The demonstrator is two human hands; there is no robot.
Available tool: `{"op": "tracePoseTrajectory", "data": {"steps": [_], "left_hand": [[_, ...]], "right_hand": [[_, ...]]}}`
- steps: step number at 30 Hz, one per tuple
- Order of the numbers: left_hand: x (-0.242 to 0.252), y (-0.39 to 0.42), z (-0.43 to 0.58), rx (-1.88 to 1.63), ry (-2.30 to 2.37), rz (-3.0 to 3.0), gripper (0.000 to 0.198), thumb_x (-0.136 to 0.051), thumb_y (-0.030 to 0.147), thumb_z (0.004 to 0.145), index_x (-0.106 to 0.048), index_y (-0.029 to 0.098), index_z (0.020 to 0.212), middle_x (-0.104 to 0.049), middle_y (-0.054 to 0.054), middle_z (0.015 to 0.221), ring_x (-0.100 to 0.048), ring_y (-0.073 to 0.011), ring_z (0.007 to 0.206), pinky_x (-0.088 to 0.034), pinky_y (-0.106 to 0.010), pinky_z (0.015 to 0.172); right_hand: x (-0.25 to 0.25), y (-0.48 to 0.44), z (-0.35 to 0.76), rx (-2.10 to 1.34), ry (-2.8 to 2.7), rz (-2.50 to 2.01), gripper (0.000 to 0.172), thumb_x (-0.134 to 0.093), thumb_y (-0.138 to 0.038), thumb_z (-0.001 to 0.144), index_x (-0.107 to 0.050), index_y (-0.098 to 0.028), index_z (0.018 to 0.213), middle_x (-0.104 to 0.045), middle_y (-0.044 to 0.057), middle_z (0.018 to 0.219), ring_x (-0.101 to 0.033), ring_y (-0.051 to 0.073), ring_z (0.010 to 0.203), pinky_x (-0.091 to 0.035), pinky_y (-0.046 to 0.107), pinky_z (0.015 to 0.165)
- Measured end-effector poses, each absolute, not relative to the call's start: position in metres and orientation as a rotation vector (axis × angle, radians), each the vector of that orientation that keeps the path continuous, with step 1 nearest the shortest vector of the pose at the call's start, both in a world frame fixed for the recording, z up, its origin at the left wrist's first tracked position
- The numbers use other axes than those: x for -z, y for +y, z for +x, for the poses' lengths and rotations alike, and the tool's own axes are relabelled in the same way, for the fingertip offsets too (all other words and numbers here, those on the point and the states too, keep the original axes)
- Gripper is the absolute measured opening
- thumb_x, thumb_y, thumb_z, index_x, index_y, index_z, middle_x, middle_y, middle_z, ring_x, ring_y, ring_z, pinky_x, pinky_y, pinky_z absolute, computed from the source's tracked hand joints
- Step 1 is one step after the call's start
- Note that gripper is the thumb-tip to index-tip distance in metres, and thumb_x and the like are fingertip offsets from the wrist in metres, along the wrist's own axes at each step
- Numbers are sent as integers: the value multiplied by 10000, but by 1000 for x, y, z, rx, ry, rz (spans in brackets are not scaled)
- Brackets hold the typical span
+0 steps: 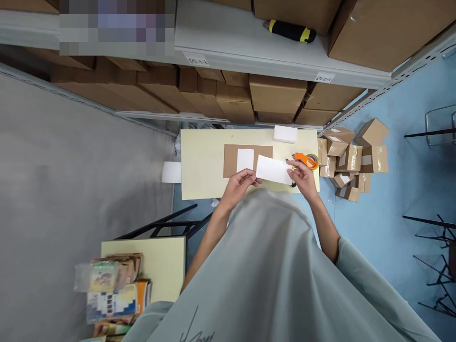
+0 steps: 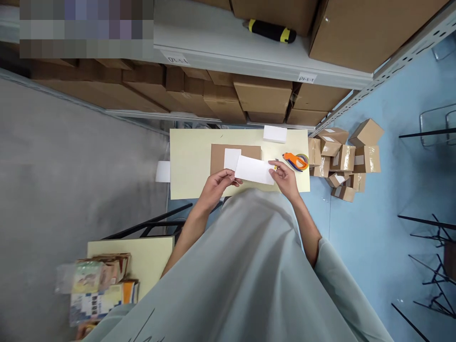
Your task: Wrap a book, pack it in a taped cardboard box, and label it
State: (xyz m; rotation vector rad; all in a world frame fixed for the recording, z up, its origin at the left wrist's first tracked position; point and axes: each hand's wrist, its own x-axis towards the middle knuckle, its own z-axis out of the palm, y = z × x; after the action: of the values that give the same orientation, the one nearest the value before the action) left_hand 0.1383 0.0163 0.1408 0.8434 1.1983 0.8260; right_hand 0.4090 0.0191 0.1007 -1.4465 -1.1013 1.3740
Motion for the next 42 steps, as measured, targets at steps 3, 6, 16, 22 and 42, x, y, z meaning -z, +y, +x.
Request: {"op": "tracePoseTrajectory", "data": {"steps": [3,6,16,22,42], "left_hand": [[-139,14,140,-877,1165,813,320,-844,525,868,-746,220,847,-768,-42,945,-749,-240,946,-648,-440,979],[-137,13,141,-904,1116,764,286,-844,497,859,-765,222,847,-786,-50,1071,-741,-251,1034,-630,-475,1084],[-142,20,141,-929,1128,631,314,-883,521,803,-762,234,838,-798,-31,1003,-743,-258,1042,-614,-541,1147],[-140,20,128,-907,1151,668,418,-895,611,800,-714,236,834,-779,-48,1042,-733,-251,1045,-622,-526,1127],[-143,27,66,-835,1145,1180,366,-740,605,986,-760,242,953,-778,-128,1257,-721,-285,1259,-566,-434,1136]], "right_hand": [[-77,8,431,-1356,-994,-1547,434,-783,-584,893,-782,-294,1216,-794,22,990,-699,181,740,-591,346,743],[-43,-6,463,-1206,-832,-1781,449,-722,-638,862,-753,-250,1085,-821,73,1000,-761,209,767,-609,371,782],[-2,-36,474,-1154,-723,-2001,547,-780,-722,744,-715,-201,896,-806,72,867,-752,195,768,-586,334,756],[-37,-16,429,-1158,-768,-1931,531,-793,-712,804,-739,-199,929,-784,42,835,-739,205,793,-609,366,794],[-163,0,247,-720,-1708,-1614,121,-680,-342,1083,-759,-293,1005,-785,85,1019,-740,269,990,-609,429,905]]}}
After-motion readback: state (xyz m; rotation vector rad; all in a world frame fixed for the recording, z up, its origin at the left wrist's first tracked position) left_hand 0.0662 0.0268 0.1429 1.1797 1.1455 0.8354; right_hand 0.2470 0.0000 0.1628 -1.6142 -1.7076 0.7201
